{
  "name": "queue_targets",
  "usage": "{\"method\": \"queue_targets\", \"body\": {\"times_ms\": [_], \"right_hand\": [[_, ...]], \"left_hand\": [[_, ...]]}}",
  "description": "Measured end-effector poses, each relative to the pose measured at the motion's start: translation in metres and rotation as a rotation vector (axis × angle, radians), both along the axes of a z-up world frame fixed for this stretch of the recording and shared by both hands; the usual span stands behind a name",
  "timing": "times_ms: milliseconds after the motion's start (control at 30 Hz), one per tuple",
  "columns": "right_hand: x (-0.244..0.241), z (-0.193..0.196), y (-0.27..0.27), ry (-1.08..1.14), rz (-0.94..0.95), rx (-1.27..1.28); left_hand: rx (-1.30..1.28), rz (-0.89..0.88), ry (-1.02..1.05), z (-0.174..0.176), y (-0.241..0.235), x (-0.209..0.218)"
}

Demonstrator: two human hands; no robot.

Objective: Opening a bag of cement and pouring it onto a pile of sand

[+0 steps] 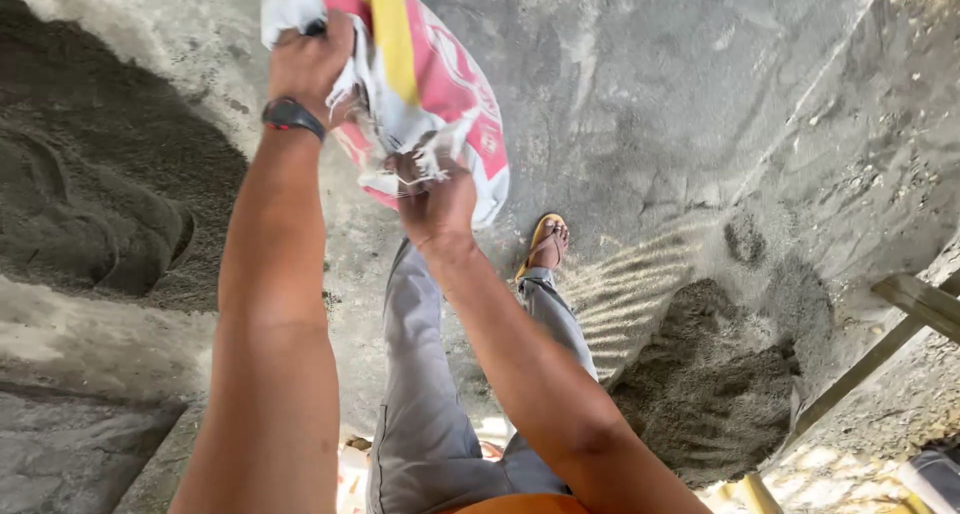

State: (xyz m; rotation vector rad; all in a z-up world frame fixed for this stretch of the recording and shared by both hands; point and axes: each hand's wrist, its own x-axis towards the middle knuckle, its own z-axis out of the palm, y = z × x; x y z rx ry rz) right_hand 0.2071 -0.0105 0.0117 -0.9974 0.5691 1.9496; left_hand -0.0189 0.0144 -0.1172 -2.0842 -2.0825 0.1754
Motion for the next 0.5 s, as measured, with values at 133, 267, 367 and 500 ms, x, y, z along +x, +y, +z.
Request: {"method": "queue_targets", "body": {"times_ms": [133, 267, 367, 500], "right_hand": [[0.036, 0.011, -0.011, -0.208, 0.086, 0.280], [0.083, 0.040, -0.017, -0.828, 0.735, 0.694], [0.377, -0.231, -0.216, 0.084, 0.348, -0.033], [0.472, 0.078, -0.042, -1.492, 1.046, -0.112]], "left_hand": [[0.115, -0.027, 0.137, -0.027, 0.010, -0.019], [0.170, -0.003, 0.220, -0.011, -0.002, -0.002], [-0.203, 0.351, 0.049, -0.024, -0.002, -0.032], [0.295, 0.234, 0.257, -0.031, -0.024, -0.033]]}}
